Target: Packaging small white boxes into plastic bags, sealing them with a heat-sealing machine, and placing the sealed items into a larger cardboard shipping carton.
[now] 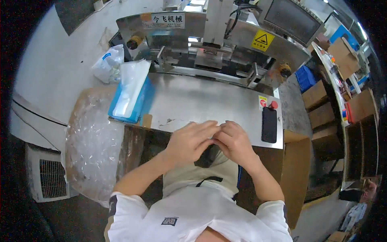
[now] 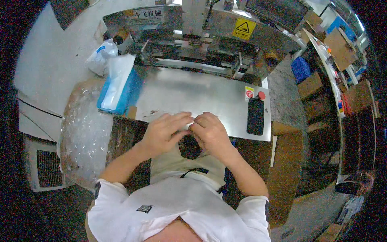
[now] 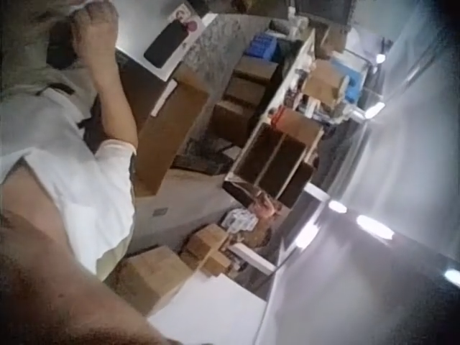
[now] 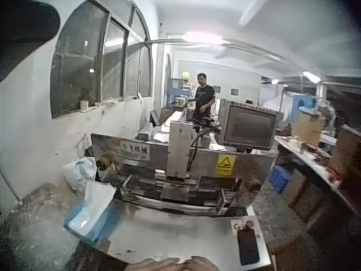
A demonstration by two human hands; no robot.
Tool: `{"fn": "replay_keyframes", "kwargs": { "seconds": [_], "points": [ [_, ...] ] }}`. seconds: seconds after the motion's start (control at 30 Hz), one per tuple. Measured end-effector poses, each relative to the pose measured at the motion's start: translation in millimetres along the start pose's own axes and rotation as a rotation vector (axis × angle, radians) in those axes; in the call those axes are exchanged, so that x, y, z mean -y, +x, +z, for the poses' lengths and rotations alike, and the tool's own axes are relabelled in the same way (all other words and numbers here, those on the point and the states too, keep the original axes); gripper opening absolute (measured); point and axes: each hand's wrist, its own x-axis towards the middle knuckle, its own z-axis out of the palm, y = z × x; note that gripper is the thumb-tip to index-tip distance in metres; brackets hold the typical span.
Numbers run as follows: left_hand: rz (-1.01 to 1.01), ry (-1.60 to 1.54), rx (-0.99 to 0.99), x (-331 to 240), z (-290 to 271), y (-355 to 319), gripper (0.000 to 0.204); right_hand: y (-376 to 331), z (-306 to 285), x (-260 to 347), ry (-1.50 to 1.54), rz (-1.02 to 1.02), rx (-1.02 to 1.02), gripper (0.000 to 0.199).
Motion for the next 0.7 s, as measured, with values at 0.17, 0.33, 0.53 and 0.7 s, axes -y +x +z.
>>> {"fn": "replay_keyframes", "kwargs": {
  "seconds": [0.17,0.33,0.53,0.7],
  "points": [
    [-0.208,-0.016,0.673,20.4,-1.3,16.4,0.025,-9.5,-4.8,-8.4,0.029,0.051,0.08,0.014],
    [-0.074,0.033,0.731,13.5,-38.8,-3.4,0.016,-38.0,-32.9,2.9,0.465,0.206,0.497,0.009],
    [-0.327,-0.1,0.861,76.5,-39.3,55.5,0.029,-0.2,-25.9,-91.1,0.657,0.195,0.397,0.011],
    [-0.485,-0.23,0.855,159.1,-21.4,111.9,0.031,42.9,5.4,-172.7,0.339,0.376,0.324,0.015]
  ]
}}
